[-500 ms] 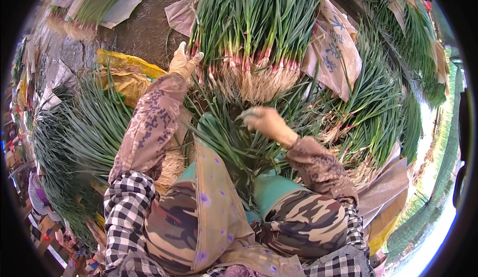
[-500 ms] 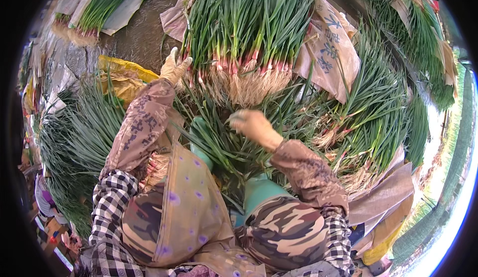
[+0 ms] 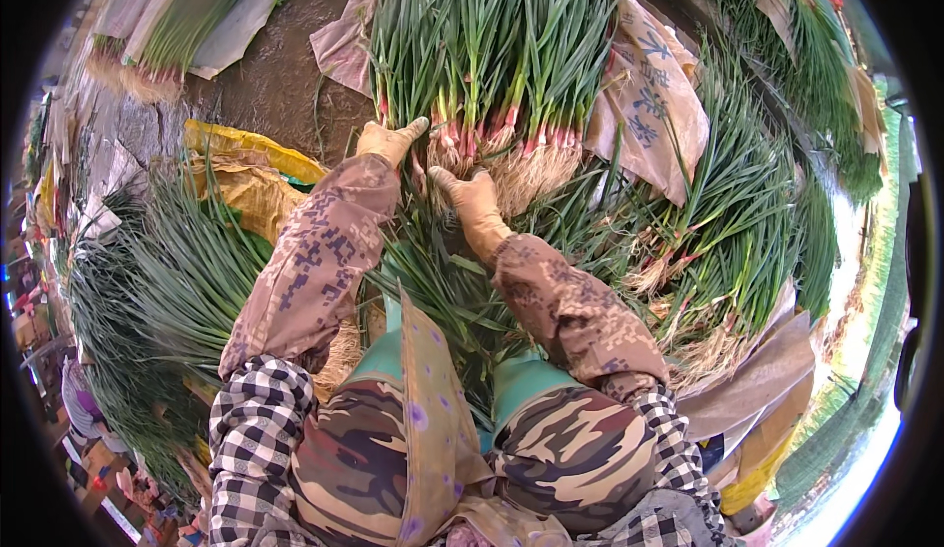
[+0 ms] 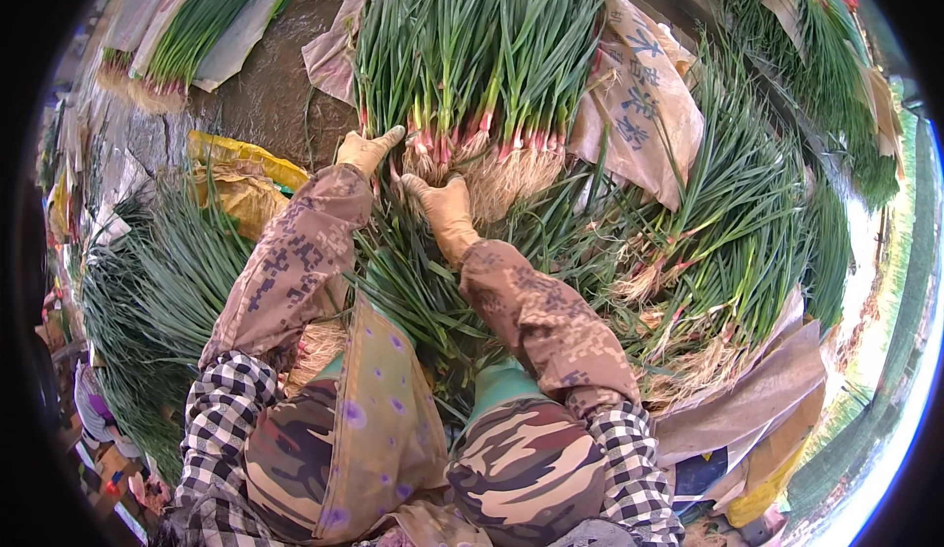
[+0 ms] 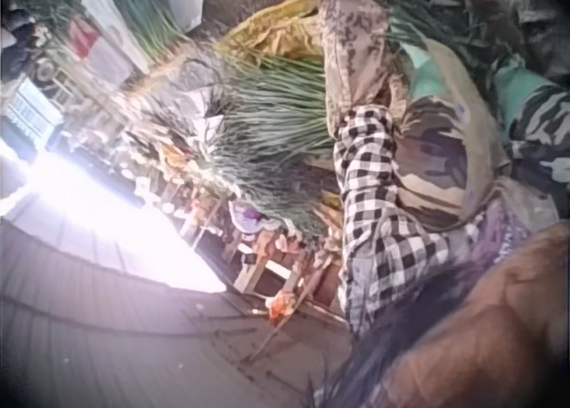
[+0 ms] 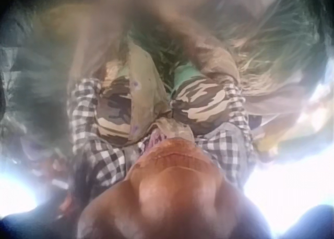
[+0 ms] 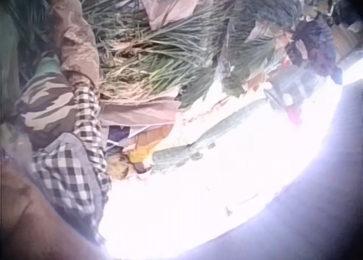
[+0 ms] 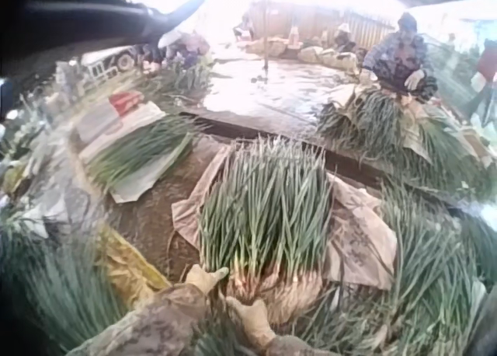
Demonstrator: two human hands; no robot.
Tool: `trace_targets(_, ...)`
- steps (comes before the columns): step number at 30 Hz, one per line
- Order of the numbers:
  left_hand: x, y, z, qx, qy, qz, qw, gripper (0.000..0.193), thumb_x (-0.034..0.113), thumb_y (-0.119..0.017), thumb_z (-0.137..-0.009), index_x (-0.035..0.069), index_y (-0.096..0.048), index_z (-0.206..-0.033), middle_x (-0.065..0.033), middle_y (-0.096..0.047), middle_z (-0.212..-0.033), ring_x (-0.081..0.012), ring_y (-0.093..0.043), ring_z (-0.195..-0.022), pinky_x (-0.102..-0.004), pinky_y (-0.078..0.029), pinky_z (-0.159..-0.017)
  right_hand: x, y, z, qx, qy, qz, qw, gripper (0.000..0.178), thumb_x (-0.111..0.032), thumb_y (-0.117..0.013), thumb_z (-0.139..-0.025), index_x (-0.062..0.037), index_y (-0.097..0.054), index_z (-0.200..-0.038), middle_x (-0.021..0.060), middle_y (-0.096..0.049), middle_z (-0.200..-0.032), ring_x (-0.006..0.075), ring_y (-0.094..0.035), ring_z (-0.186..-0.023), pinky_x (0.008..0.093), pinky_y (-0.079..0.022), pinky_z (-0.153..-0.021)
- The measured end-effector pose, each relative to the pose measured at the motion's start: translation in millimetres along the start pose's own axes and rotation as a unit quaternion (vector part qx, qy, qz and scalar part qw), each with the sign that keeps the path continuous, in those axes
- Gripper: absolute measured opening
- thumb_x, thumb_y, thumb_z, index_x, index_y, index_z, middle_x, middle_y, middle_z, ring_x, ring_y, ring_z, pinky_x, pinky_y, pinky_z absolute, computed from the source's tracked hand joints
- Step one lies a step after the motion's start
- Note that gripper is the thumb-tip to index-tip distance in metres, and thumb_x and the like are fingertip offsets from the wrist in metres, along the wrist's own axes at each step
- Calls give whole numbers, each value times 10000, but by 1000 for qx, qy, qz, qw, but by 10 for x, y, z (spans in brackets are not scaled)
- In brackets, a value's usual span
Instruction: The person gathers green onions, aligns the roots, and ties them into bundles using a rubber band. The person then places the finished bundle into a plastic bag.
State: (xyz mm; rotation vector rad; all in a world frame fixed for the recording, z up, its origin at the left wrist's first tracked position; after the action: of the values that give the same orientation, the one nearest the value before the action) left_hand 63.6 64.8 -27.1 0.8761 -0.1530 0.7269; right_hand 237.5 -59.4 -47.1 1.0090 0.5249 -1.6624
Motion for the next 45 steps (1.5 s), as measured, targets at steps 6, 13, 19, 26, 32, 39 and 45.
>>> trace_targets(6, 4, -433, 147, -157, 5, 347, 925, 272, 236, -784, -750, 45, -686, -916, -57, -674, -848, -158, -595, -709, -317, -467, -664, -187, 181, -64, -31, 39, -1, 999, 402, -282, -755, -764, 9, -633, -1013, 148, -678, -920, 219, -635, -816, 357, -487, -703)
trace_targets(13, 625, -930, 662, -256, -46, 444, 857, 316, 214, -772, -757, 4, -666, -967, -86, -663, -807, -187, -592, -645, -317, -480, -521, -939, 1163, -86, 9, 100, -242, 965, 313, -6, -604, -853, 8, -581, -1165, 137, -615, -1146, 217, -636, -911, 309, -558, -777)
trace_targets(19, 1682, -898, 1324, -393, -141, 532, 736, 365, 259, -777, -758, 10, -663, -999, -51, -645, -798, -162, -572, -673, -292, -470, -636, -2108, 2113, -120, 16, 269, -214, 939, 360, 28, -566, -878, 65, -528, -1234, 133, -602, -1176, 191, -624, -979, 297, -542, -832)
trace_targets(26, 575, -1539, 385, -269, -68, 437, 855, 332, 306, -679, -848, 27, -615, -1014, -97, -652, -838, -189, -619, -565, -285, -553, -565, -881, 2296, -430, 105, 197, 35, 974, 361, -112, -662, -845, 24, -594, -1172, 122, -634, -1098, 166, -609, -952, 273, -479, -872)
trace_targets(32, 119, -1255, 475, -257, -4, 518, 816, 165, 173, -589, -895, 14, -596, -935, -108, -660, -787, -237, -651, -613, -333, -574, -542, -208, 2161, -364, 80, 35, 74, 993, 380, -236, -675, -833, 39, -620, -1090, 132, -656, -946, 190, -574, -834, 319, -444, -792)
trace_targets(39, -87, -1185, 527, -335, 41, 581, 741, 152, 65, -570, -870, 19, -527, -1009, -114, -568, -927, -278, -604, -812, -470, -567, -715, -1031, 2414, 269, 199, 244, 577, 754, 434, -266, -695, -797, -2, -600, -1129, 180, -603, -1122, 288, -605, -949, 377, -452, -891)
trace_targets(45, -486, -812, 437, -230, 7, 387, 893, 420, 223, -595, -905, -1, -491, -1245, -117, -548, -1181, -229, -603, -980, -357, -558, -722, -1761, 1575, 842, 113, 396, 376, 830, 349, -132, -696, -788, -204, -647, -1126, 58, -655, -1071, 191, -647, -876, 286, -521, -777)
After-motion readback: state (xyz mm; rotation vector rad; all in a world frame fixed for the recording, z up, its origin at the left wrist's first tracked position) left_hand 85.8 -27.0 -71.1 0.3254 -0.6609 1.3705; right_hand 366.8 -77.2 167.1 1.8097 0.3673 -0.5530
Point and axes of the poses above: each hand's wrist, its own z-axis away from the middle knuckle, its own y-axis out of the back of the hand, x = y × z, the point moved 9 cm from there along -z, towards the middle knuckle
